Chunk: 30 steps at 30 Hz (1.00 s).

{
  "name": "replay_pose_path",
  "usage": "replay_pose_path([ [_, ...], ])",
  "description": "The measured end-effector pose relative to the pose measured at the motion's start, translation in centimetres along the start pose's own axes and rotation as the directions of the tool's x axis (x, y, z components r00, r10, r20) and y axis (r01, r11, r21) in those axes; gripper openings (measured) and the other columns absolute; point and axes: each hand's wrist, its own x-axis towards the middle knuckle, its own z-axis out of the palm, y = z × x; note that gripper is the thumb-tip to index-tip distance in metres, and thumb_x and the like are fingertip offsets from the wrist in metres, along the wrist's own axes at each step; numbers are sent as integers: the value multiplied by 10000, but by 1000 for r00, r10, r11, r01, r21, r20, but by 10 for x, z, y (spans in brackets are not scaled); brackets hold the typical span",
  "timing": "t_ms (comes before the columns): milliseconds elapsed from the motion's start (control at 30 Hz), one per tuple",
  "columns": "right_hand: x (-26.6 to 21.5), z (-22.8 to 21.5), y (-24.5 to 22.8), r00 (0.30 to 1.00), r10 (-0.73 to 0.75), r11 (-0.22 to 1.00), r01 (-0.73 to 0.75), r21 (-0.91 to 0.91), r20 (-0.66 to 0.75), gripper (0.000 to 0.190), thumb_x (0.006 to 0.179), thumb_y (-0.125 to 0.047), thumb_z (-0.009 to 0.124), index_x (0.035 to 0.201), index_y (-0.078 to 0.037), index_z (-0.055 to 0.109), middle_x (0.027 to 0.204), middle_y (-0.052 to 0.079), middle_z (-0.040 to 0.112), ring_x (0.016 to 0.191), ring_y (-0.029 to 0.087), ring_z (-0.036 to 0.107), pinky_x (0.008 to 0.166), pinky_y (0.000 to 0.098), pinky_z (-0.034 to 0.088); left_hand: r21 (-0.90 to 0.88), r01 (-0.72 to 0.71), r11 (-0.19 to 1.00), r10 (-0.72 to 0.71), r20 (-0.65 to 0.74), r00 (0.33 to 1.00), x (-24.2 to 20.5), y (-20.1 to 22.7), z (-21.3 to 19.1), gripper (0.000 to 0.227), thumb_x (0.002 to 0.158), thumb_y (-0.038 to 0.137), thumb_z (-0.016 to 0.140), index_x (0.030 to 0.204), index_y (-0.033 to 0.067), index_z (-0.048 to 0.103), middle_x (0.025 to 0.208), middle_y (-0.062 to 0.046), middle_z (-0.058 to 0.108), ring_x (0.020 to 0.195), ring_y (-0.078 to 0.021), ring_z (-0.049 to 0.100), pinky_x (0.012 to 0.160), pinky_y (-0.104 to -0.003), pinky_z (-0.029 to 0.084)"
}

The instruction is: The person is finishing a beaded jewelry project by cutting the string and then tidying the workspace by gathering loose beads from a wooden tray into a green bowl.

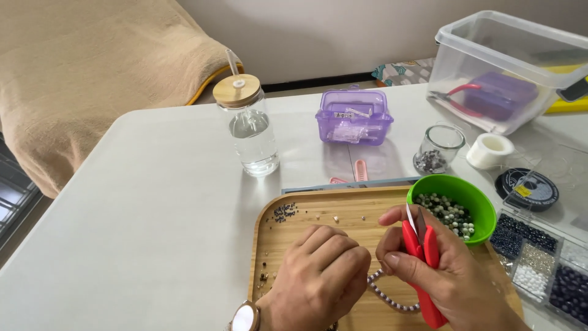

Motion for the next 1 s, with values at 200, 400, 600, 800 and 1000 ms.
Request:
replay_pose_path([
  [200, 0, -6, 3, 999, -16, 995, 19, 94, -42, 383, 889, -14, 674, 1262, -11, 587, 736, 135, 607, 680, 226, 573, 657, 355, 458, -234, 222, 947, -226, 11, 974, -3, 3, 8, 90, 899, -21, 696, 897, 49, 639, 806, -49, 648, 675, -221, 587, 643, -325, 491],
  [400, 1, -7, 10, 997, 40, 972, -24, 232, -64, 435, 856, 10, 684, 1275, -1, 566, 730, 156, 586, 637, 228, 531, 563, 341, 404, -336, 442, 832, -442, 81, 893, -2, 7, 7, 124, 820, -35, 705, 852, 77, 665, 757, -27, 650, 671, -160, 616, 611, -278, 496],
  [600, 1, -8, -3, 963, 119, 969, -165, -181, -244, 348, 869, -76, 683, 1216, -93, 682, 778, 80, 745, 743, 176, 679, 744, 302, 479, -416, 611, 673, -608, 160, 778, -13, -2, 15, 26, 878, 75, 755, 899, 90, 750, 819, -20, 758, 734, -111, 727, 664, -240, 579],
  [800, 8, -14, -29, 834, 419, 400, -524, -751, -359, 406, 753, -537, 621, 1145, -447, 669, 1100, -302, 916, 1065, -84, 869, 995, 216, 578, -434, 761, 482, -796, 146, 587, -15, -10, 16, 75, 810, 178, 843, 847, 115, 830, 787, 31, 831, 709, -52, 734, 675, -209, 610],
  [1000, 17, -1, -40, 801, 584, -17, -154, -988, -134, 349, 844, -778, 324, 1102, -641, 516, 930, -407, 729, 964, -136, 666, 1007, 222, 387, -392, 701, 596, -752, 35, 659, -16, -7, 17, 45, 803, 154, 824, 800, 133, 783, 730, 46, 792, 660, -57, 706, 629, -221, 585],
])
